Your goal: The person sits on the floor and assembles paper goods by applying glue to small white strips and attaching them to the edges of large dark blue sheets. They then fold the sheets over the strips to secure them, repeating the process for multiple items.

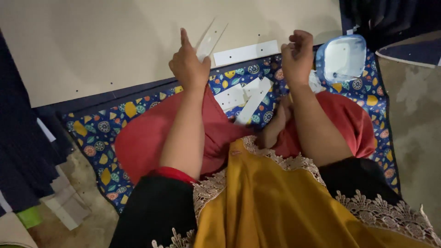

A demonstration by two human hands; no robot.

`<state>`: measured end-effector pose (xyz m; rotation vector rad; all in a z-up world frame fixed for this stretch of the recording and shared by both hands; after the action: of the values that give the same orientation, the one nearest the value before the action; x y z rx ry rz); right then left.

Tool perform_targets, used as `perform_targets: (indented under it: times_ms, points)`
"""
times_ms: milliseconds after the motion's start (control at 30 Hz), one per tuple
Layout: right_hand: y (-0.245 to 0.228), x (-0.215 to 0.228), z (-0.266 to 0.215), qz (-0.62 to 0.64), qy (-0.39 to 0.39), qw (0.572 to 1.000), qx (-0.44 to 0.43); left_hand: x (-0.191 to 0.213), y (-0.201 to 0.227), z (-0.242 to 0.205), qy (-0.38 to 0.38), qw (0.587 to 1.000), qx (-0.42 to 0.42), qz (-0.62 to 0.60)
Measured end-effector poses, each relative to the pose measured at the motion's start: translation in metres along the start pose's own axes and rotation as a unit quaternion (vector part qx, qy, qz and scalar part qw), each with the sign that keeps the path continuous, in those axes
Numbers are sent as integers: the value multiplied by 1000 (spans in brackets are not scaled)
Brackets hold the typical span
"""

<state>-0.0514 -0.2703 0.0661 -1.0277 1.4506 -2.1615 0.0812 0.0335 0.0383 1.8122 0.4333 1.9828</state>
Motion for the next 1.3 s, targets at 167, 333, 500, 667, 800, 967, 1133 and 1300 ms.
perform_targets:
  times_ms: [167, 333, 500, 667, 800, 967, 1133, 1300]
  points:
    - [-48, -25, -37, 64, -75, 995, -28, 24, 28, -19, -157, 746, 197, -616]
    - [-158, -38, -100, 149, -205, 967, 24, 108, 83, -59, -331, 375, 24, -866]
    - [-219, -23, -133, 214, -184, 958, 49, 131, 79, -62, -349, 355, -38, -866]
    - [-242, -18, -145, 187, -158, 968, 61, 144, 76, -69, -360, 318, -50, -875]
    - [-272, -30, -144, 8, -134, 964, 229, 161, 63, -66, -320, 360, -84, -872]
    - [-310, -77, -151, -37, -170, 915, 363, 179, 8, -51, -222, 375, -66, -897]
    - [-269, -158, -126, -5, -235, 928, 291, 209, -170, -28, 181, 853, 4, -489]
    - [-224, -294, -138, 2, -332, 912, 241, 200, -321, -64, 251, 958, 135, 11]
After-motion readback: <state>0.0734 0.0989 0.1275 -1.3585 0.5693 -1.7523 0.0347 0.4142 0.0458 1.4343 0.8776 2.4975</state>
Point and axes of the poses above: each hand's wrist, its own z-axis towards the middle knuckle, its own x-axis out of the back of the hand, y = z × x, the point moved 7 cm from there along z, towards the middle knuckle, and after that the axes turned 6 degrees about y, right-handed, at the moved point
